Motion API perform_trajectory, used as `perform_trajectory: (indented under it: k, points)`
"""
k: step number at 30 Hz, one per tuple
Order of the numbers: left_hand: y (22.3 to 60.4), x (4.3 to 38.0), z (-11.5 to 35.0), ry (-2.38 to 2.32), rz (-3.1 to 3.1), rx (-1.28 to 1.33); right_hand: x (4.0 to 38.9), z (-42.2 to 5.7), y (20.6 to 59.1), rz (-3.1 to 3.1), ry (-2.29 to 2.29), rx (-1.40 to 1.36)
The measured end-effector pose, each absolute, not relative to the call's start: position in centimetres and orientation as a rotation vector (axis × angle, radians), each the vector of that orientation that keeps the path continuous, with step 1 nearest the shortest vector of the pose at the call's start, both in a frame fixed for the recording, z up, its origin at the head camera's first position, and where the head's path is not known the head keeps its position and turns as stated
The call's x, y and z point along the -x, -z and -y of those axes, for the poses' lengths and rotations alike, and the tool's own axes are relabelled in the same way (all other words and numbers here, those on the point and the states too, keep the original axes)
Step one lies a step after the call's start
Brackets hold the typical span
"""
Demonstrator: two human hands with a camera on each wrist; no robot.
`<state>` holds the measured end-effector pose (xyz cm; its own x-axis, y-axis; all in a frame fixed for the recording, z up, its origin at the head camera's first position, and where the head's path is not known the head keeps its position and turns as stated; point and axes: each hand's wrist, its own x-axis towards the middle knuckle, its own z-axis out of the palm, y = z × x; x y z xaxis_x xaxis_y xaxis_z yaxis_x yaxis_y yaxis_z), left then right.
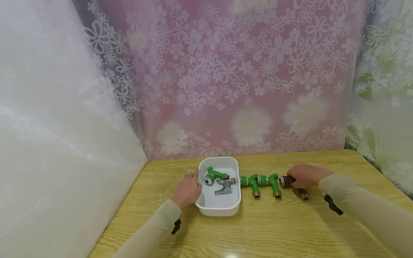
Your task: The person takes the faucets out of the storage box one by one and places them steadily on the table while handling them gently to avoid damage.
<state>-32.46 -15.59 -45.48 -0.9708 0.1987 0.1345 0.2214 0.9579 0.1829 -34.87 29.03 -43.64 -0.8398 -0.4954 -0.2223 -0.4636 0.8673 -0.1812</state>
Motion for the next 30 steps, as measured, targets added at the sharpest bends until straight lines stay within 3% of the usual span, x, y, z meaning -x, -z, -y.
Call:
perform_trajectory:
  k: [30]
  points:
    - [45.51,32.45,15.48,0.304,3.013,0.307,34.86,-29.09,43.93,-2.807,0.134,0.769]
